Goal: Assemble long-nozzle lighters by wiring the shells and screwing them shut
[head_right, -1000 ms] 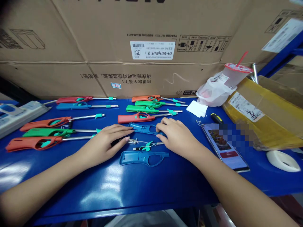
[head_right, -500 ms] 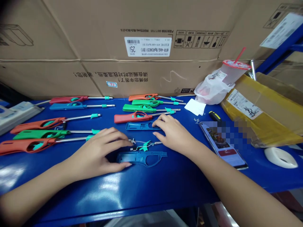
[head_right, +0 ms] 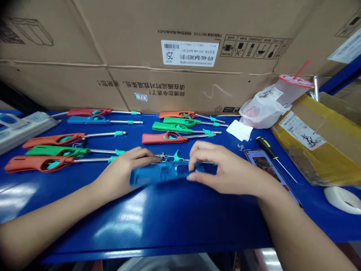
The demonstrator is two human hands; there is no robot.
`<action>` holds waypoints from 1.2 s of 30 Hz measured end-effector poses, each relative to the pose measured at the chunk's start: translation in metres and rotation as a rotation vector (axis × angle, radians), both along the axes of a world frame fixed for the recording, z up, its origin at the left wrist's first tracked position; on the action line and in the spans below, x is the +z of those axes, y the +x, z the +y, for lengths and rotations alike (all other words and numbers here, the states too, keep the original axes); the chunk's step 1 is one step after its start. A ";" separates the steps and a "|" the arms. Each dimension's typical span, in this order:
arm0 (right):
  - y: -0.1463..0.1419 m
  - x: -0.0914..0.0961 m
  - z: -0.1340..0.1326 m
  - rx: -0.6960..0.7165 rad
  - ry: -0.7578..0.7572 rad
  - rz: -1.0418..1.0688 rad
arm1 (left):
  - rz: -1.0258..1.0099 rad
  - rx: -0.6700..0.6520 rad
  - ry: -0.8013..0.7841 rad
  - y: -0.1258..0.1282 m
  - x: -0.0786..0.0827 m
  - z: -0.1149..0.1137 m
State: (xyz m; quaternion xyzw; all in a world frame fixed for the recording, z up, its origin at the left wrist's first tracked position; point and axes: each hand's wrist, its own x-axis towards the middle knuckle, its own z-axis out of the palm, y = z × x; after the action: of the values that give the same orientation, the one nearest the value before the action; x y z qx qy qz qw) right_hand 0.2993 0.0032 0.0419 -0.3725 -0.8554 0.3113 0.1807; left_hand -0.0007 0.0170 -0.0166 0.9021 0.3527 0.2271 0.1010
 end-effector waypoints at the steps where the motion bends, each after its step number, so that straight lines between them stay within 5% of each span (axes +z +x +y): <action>1: -0.002 0.001 -0.003 0.076 -0.075 -0.037 | -0.006 0.003 -0.002 0.000 -0.002 0.001; 5: -0.015 -0.006 -0.012 0.165 -0.116 -0.281 | -0.094 0.017 -0.046 0.000 -0.005 0.004; 8: -0.025 -0.016 -0.013 0.125 -0.059 -0.279 | -0.188 0.010 -0.066 0.001 0.001 0.003; 13: -0.030 -0.030 0.002 -0.144 0.242 -0.017 | -0.139 -0.124 -0.055 0.002 0.015 -0.005; 17: -0.032 -0.036 0.024 -0.138 0.343 -0.213 | 0.023 -0.195 -0.070 0.002 0.015 -0.010; 23: -0.036 -0.020 0.038 -0.013 0.390 -0.450 | 0.020 -0.260 -0.134 0.000 0.010 -0.013; 30: -0.022 0.005 0.032 -0.244 0.464 -0.584 | -0.077 -0.248 -0.186 -0.001 0.013 -0.016; 36: -0.004 -0.008 0.026 -0.284 0.419 -0.534 | -0.017 -0.147 -0.071 -0.010 0.012 0.006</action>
State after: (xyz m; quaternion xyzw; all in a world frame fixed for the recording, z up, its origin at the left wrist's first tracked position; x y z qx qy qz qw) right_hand 0.2949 0.0294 0.0342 -0.5107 -0.8573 -0.0072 0.0648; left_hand -0.0103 0.0229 -0.0046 0.9194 0.2926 0.2141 0.1524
